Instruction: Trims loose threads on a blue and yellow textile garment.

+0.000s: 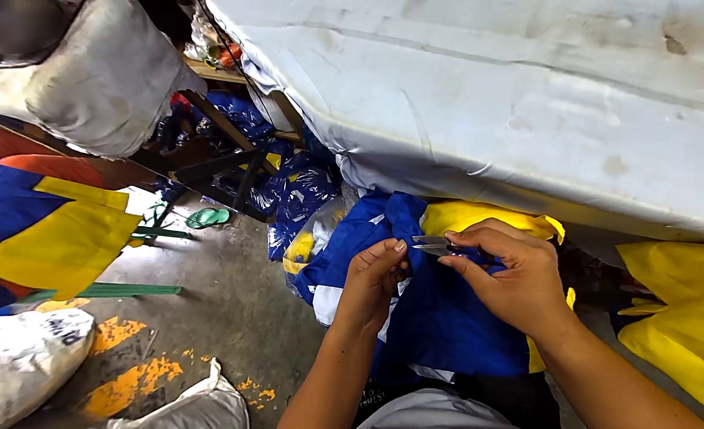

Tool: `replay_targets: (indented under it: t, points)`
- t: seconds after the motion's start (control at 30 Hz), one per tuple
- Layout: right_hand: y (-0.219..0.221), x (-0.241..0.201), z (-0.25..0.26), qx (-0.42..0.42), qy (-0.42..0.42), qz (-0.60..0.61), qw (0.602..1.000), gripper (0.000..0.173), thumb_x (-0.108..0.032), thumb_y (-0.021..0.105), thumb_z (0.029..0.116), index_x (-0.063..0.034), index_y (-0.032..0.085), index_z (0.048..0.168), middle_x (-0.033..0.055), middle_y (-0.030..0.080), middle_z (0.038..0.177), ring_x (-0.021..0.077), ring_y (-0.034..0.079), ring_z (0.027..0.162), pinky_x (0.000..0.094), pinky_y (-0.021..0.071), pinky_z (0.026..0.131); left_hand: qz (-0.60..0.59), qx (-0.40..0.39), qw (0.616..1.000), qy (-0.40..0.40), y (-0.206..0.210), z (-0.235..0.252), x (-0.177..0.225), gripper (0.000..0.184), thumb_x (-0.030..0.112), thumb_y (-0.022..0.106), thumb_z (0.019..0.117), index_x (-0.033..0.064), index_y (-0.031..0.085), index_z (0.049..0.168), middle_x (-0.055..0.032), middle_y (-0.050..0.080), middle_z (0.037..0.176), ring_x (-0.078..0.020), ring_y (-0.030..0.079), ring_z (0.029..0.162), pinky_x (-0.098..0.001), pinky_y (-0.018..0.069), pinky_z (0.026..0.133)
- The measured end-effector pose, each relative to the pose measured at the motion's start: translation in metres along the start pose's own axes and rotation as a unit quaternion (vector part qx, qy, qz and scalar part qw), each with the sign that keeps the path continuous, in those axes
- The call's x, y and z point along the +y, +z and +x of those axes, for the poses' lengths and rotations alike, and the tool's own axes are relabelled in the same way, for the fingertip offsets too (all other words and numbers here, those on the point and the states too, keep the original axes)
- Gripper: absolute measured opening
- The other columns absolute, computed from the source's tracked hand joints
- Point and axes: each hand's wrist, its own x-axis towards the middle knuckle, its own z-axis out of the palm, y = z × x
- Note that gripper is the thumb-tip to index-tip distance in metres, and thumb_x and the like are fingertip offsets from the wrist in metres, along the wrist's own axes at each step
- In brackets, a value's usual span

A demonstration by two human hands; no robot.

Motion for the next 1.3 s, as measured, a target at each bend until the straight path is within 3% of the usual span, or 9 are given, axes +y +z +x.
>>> replay_targets:
  t: [0.2, 0.43, 0.53, 0.67, 0.8, 0.87, 0.97, 1.07, 1.3]
  points:
    - [0.000, -0.001, -0.003, 0.012, -0.020, -0.026, 0.999, 0.022, -0.033, 0.070, 0.0943, -0.0141, 0.079, 0.100, -0.0019, 0.074, 0.098, 0.0079, 0.067, 0.082, 0.0325, 0.0522, 0.068, 0.008, 0.003, 1.000, 0.008, 0.002, 0.000, -0.003, 0.029, 0.000, 0.050, 0.1008, 0.0063, 0.069, 0.080, 0.0002, 0.063, 0.070, -0.0022, 0.059, 0.063, -0.0161, 0.0505, 0.063]
    - [-0.001, 0.004, 0.000, -0.044, 0.112, 0.103, 0.987, 0.017, -0.034, 0.079, 0.0843, -0.0205, 0.077, 0.094, -0.0133, 0.069, 0.088, -0.0044, 0.060, 0.072, 0.0178, 0.0508, 0.061, 0.020, 0.019, 1.000, 0.013, 0.004, -0.001, -0.006, 0.028, -0.001, 0.051, 0.1009, 0.0055, 0.069, 0.080, 0.0007, 0.062, 0.067, -0.0012, 0.056, 0.060, -0.0151, 0.0487, 0.059]
    - [-0.001, 0.003, -0.001, -0.046, 0.119, 0.086, 0.988, 0.017, -0.036, 0.077, 0.0846, -0.0221, 0.076, 0.094, -0.0147, 0.068, 0.088, -0.0049, 0.057, 0.070, 0.0195, 0.0473, 0.060, 0.024, 0.028, 0.999, 0.014, 0.005, -0.002, -0.006, 0.029, -0.001, 0.051, 0.1012, 0.0050, 0.070, 0.080, 0.0001, 0.063, 0.066, -0.0010, 0.057, 0.058, -0.0146, 0.0487, 0.057]
    - [0.000, 0.003, -0.001, -0.040, 0.103, 0.072, 0.991, 0.015, -0.037, 0.076, 0.0861, -0.0226, 0.076, 0.092, -0.0146, 0.069, 0.088, -0.0034, 0.063, 0.078, 0.0246, 0.0526, 0.066, 0.026, 0.023, 0.999, 0.019, 0.005, -0.002, -0.006, 0.029, -0.002, 0.051, 0.1009, 0.0048, 0.070, 0.079, -0.0001, 0.064, 0.066, -0.0005, 0.057, 0.057, -0.0140, 0.0483, 0.056]
    - [-0.002, 0.002, 0.002, -0.051, 0.165, 0.191, 0.966, 0.010, -0.019, 0.080, 0.0845, -0.0161, 0.074, 0.092, -0.0100, 0.071, 0.082, -0.0041, 0.061, 0.064, 0.0135, 0.0499, 0.057, 0.023, 0.023, 0.999, 0.011, 0.006, -0.002, -0.007, 0.029, -0.001, 0.050, 0.1018, 0.0042, 0.070, 0.081, -0.0011, 0.066, 0.067, -0.0006, 0.059, 0.058, -0.0139, 0.0489, 0.056]
    - [0.000, 0.001, 0.003, -0.032, 0.209, 0.271, 0.939, 0.015, -0.010, 0.076, 0.0878, -0.0135, 0.071, 0.102, -0.0072, 0.068, 0.077, -0.0018, 0.054, 0.055, 0.0121, 0.0447, 0.051, 0.018, 0.025, 1.000, 0.001, 0.007, -0.003, -0.004, 0.027, 0.000, 0.049, 0.1031, 0.0034, 0.070, 0.086, -0.0043, 0.071, 0.075, -0.0031, 0.066, 0.064, -0.0155, 0.0539, 0.061]
    - [0.004, 0.002, -0.003, 0.003, 0.187, 0.228, 0.955, 0.021, -0.019, 0.076, 0.0898, -0.0157, 0.069, 0.109, -0.0083, 0.068, 0.084, -0.0021, 0.055, 0.060, 0.0122, 0.0445, 0.053, 0.002, 0.028, 1.000, -0.001, 0.008, -0.005, -0.002, 0.026, -0.002, 0.048, 0.1033, 0.0021, 0.070, 0.089, -0.0091, 0.076, 0.087, -0.0099, 0.074, 0.079, -0.0218, 0.0599, 0.075]
    - [0.011, 0.005, -0.015, 0.040, 0.112, 0.107, 0.987, 0.029, -0.033, 0.077, 0.0891, -0.0128, 0.074, 0.110, -0.0069, 0.069, 0.095, -0.0038, 0.055, 0.071, 0.0141, 0.0433, 0.060, -0.003, 0.038, 0.999, 0.010, 0.008, -0.005, -0.004, 0.027, -0.004, 0.048, 0.1018, 0.0025, 0.069, 0.087, -0.0091, 0.076, 0.088, -0.0113, 0.074, 0.082, -0.0239, 0.0595, 0.082]
    - [0.019, 0.006, -0.020, 0.060, 0.062, 0.065, 0.994, 0.023, -0.032, 0.074, 0.0912, -0.0129, 0.077, 0.103, -0.0046, 0.072, 0.095, 0.0016, 0.064, 0.082, 0.0244, 0.0517, 0.071, -0.018, 0.030, 0.999, 0.016, 0.007, -0.005, -0.007, 0.028, -0.005, 0.049, 0.1005, 0.0031, 0.070, 0.084, -0.0086, 0.075, 0.087, -0.0108, 0.073, 0.085, -0.0241, 0.0581, 0.086]
